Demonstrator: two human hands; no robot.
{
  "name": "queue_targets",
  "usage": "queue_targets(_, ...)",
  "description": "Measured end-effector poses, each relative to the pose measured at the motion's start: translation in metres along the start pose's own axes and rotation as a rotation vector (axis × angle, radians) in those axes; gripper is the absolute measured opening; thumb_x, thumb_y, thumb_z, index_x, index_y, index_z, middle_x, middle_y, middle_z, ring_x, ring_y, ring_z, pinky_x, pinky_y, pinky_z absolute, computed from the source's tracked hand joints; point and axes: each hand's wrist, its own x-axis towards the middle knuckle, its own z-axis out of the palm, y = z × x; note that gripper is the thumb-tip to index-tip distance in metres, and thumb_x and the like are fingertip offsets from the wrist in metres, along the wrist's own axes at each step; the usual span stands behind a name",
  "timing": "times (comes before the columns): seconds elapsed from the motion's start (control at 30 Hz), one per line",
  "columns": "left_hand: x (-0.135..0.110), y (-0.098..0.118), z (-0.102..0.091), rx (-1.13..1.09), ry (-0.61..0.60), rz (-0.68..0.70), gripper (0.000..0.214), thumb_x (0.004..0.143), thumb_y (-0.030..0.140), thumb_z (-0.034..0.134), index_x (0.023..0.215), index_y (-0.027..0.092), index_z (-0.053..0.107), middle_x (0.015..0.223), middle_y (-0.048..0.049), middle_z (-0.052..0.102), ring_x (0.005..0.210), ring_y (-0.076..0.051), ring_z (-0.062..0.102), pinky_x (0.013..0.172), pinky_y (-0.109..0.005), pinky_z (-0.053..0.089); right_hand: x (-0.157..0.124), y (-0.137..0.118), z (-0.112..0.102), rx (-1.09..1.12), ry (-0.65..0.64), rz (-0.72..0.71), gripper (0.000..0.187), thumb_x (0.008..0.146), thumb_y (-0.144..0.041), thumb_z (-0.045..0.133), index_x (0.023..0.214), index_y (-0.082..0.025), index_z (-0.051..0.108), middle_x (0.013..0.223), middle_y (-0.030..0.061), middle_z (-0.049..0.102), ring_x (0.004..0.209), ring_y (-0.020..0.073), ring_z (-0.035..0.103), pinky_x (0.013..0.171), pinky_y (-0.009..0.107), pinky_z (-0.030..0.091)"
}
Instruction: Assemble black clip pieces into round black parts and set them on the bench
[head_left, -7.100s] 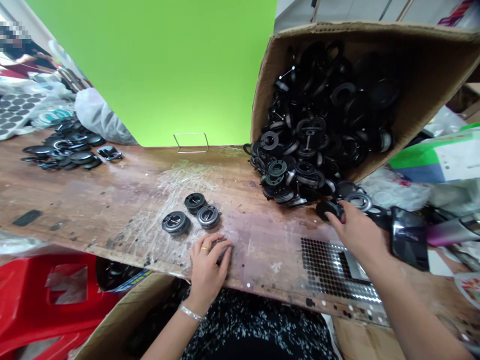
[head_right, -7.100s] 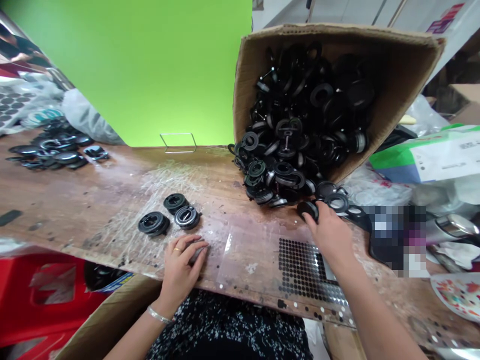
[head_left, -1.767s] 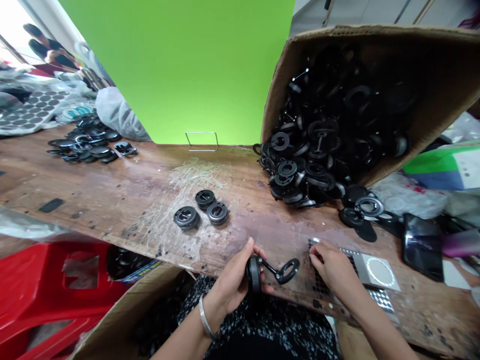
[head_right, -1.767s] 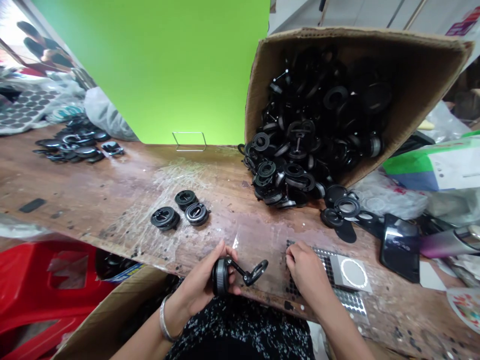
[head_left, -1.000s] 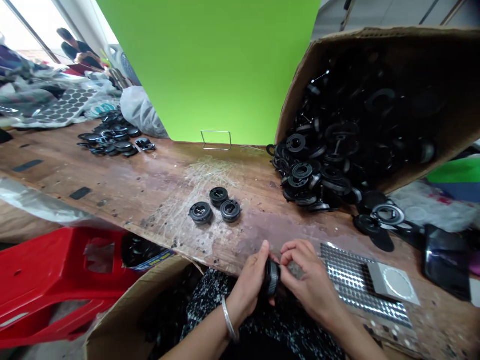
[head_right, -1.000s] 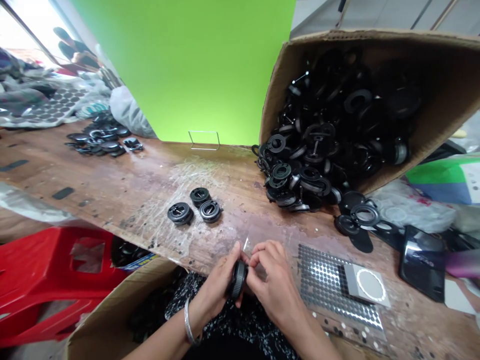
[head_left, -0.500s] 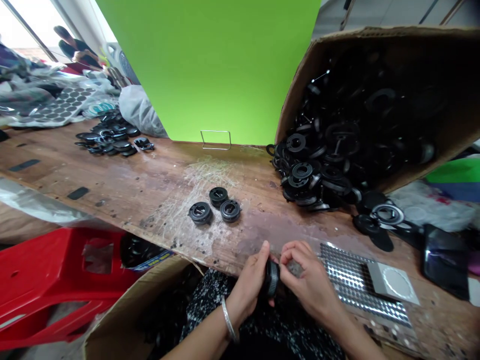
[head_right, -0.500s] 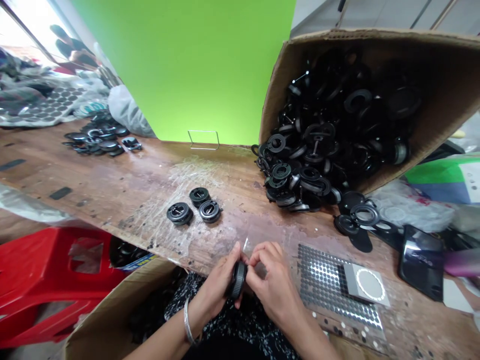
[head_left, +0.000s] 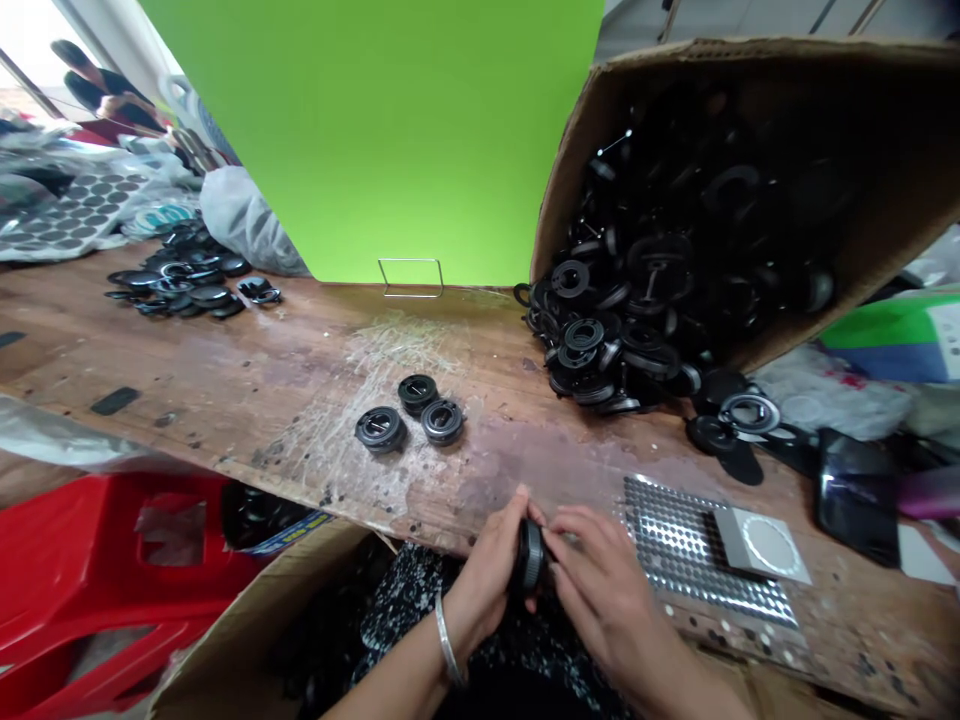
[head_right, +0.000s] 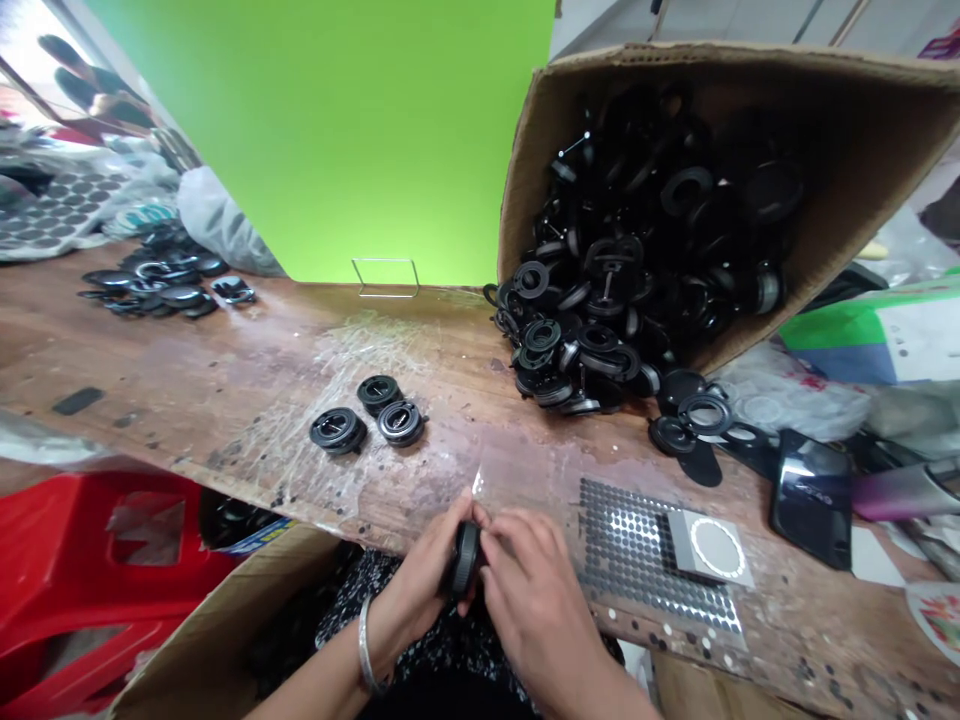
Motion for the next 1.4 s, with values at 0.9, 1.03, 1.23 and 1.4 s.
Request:
queue_targets(0.9,0.007,0.007,-0.001,-0.062,0.047,0.102,0.053,0.078,0.068,0.056,0.072,0.016,0.060,0.043,0.0042,0.045,0.034,-0.009,0.041,0.030,-0.019,0.035,-0.028,0.109,-0.022,-0.254,-0.177,0.395,0.011,0.082,-0.016,0.051,0.077,-0.020,0.061,0.084,0.0052,0.062,0.082,0.0215,0.055,0.077,0.033,0.042)
queue_targets(1.03,0.007,0.008,-0.003,-0.105,0.086,0.117,0.051,0.076,0.066,0.059,0.074,0.016,0.059,0.050,0.0032,0.050,0.036,-0.009,0.041,0.031,-0.020,0.037,-0.026,0.109,-0.018,-0.289,-0.185,0.371,0.014,0.082,-0.016,0.050,0.071,-0.020,0.056,0.078,0.0044,0.059,0.078,0.0212,0.054,0.074,0.032,0.042)
queue_targets(1.23,0.007,0.011,-0.008,-0.120,0.175,0.163,0.051,0.080,0.066,0.053,0.075,0.016,0.060,0.048,0.0035,0.048,0.036,-0.010,0.044,0.033,-0.021,0.039,-0.025,0.100,-0.012,-0.380,-0.129,0.351,0.013,0.080,-0.012,0.049,0.069,-0.020,0.051,0.075,0.0072,0.055,0.078,0.0243,0.048,0.074,0.038,0.040)
queue_targets(1.4,0.003,0.014,-0.005,-0.053,0.262,0.221,0.051,0.081,0.065,0.050,0.076,0.016,0.060,0.051,0.0025,0.051,0.038,-0.012,0.048,0.034,-0.021,0.040,-0.009,0.048,-0.011,-0.254,0.192,0.176,0.007,0.085,-0.016,0.053,0.079,-0.020,0.052,0.092,0.0070,0.055,0.093,0.0232,0.050,0.084,0.040,0.041)
